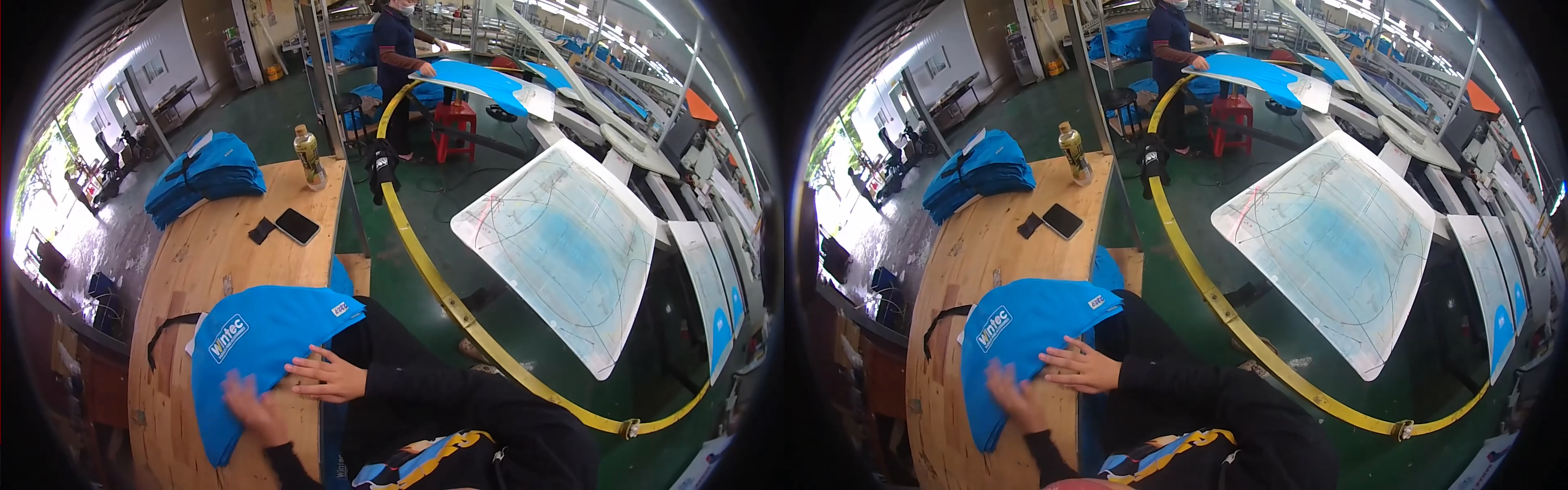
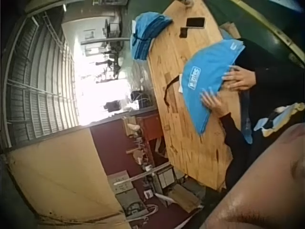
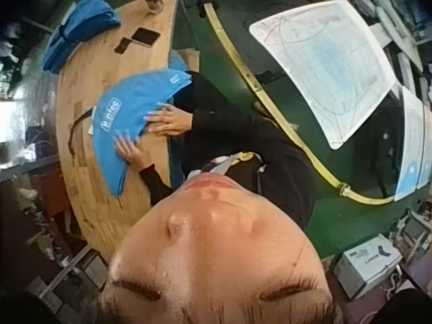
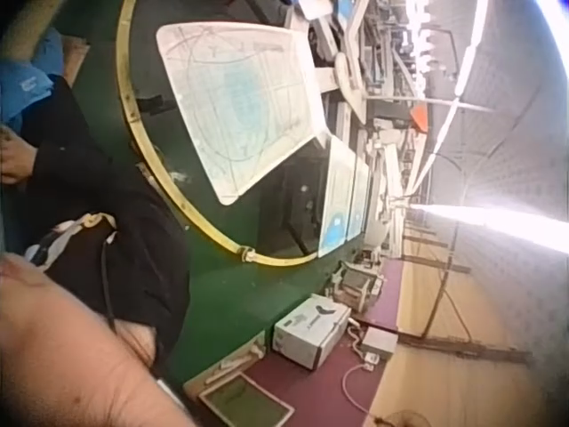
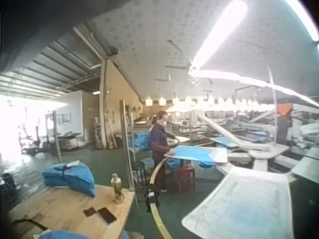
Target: The recorder is picking up blue fabric panels, unfolding/inspecting them on a wooden table, and placing them onto the plates of a rotary screen printing or heat press machine.
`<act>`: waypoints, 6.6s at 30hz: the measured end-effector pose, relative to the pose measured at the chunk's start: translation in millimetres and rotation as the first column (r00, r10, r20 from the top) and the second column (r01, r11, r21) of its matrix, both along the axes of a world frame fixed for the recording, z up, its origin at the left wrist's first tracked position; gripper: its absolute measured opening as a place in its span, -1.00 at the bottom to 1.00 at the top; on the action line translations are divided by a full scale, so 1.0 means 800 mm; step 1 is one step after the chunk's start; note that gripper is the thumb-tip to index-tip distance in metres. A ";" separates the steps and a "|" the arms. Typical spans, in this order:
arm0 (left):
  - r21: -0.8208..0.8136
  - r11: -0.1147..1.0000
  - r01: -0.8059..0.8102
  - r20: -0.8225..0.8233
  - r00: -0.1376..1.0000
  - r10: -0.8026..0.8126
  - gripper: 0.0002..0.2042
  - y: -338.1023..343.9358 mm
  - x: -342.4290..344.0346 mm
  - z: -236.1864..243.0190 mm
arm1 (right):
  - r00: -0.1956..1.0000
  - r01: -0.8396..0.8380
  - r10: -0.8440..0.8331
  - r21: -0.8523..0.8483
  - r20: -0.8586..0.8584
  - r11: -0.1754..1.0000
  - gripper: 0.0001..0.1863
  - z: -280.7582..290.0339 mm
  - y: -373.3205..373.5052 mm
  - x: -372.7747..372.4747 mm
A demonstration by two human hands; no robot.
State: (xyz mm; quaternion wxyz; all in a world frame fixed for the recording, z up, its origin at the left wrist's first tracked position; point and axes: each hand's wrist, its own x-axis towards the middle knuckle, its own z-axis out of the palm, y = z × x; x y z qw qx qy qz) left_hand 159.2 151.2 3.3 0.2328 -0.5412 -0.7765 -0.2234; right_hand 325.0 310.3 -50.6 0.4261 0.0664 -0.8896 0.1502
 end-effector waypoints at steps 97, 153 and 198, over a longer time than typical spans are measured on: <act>0.568 0.293 0.769 0.784 -0.397 -0.478 -0.88 0.443 0.508 0.063 | 0.035 0.420 -0.983 -0.889 -0.182 0.180 -0.83 0.120 0.072 0.486; 0.318 0.818 -0.479 0.914 0.385 -0.130 -0.67 -0.189 -0.148 -0.006 | 0.996 0.013 -0.084 -0.992 0.003 0.123 -0.68 0.037 0.150 -0.009; -0.144 0.981 -0.127 0.016 0.991 0.131 -0.54 0.063 -0.135 -0.012 | 0.920 0.316 -0.309 0.010 0.242 0.949 -0.47 0.073 0.081 -0.168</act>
